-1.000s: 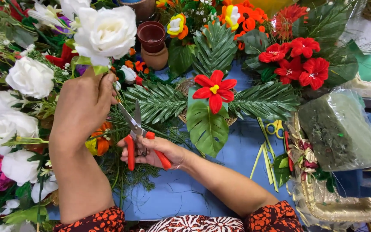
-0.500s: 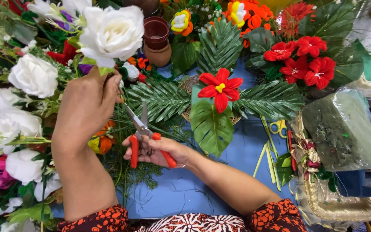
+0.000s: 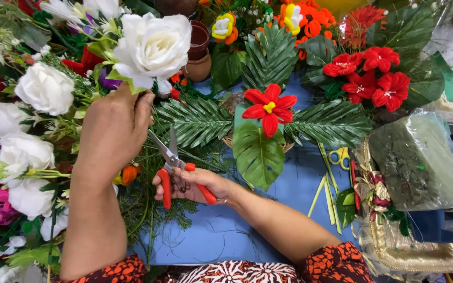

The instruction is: Trimming and arranging artificial flowers and foliage into a decorative piece using shears and floral foam.

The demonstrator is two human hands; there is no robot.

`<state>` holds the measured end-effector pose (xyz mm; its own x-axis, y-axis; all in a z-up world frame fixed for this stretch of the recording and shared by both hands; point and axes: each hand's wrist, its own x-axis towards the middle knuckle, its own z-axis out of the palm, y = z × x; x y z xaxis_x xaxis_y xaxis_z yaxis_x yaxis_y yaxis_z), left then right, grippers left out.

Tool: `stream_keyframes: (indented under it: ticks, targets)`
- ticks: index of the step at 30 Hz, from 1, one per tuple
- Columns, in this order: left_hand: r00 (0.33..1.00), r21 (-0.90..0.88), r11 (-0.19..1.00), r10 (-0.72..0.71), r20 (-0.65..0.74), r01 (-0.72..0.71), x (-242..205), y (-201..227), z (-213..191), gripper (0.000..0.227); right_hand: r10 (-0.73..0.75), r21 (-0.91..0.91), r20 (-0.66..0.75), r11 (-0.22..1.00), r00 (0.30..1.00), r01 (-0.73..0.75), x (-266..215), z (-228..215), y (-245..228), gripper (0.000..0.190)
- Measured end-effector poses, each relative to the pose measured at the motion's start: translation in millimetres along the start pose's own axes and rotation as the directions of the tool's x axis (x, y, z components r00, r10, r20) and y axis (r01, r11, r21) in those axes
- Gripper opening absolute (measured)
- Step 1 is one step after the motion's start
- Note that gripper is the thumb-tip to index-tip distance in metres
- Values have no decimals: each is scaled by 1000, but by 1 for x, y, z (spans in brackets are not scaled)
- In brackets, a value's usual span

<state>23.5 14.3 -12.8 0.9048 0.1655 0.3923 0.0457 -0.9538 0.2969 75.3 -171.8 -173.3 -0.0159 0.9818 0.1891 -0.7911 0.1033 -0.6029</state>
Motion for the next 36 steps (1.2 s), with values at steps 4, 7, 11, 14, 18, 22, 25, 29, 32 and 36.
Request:
stream_keyframes:
  ticks: [4,7,11,14,18,22,25,29,32,36]
  targets:
    - [999,28,999,-17,-49,18,-21,0,5,33,-14,-15,6,1000,1000,14,1,-11,11,55]
    - [995,-113,993,-42,-94,31,-33,5,5,41,-114,-50,14,992,993,115,0,-24,25,59]
    - [976,-245,969,-26,-215,-28,-33,10,7,37,-118,-71,14,990,993,119,1,-26,25,59]
    - [972,-331,943,-48,-231,-32,-33,2,18,32,-118,-68,-2,991,993,118,3,-23,24,60]
    - [966,-524,849,-78,-246,-65,-34,-7,29,20,-133,-65,-20,989,991,132,5,-23,23,60]
    - [961,-581,811,-101,-258,-71,-38,-16,36,17,-116,-60,-34,992,993,114,5,-21,23,62]
    - [960,-624,779,-124,-251,-63,-39,-15,38,21,-106,-56,-39,993,994,104,5,-19,20,61]
    - [963,-623,778,-107,-247,-73,-39,-13,39,22,-94,-70,-95,994,991,87,5,-15,17,61]
    - [963,-606,790,-88,-255,-88,-39,-15,41,22,-97,-88,-107,992,990,87,7,-16,17,64]
    - [960,-580,808,-74,-269,-100,-39,-17,41,23,-102,-74,-103,993,989,95,10,-14,19,66]
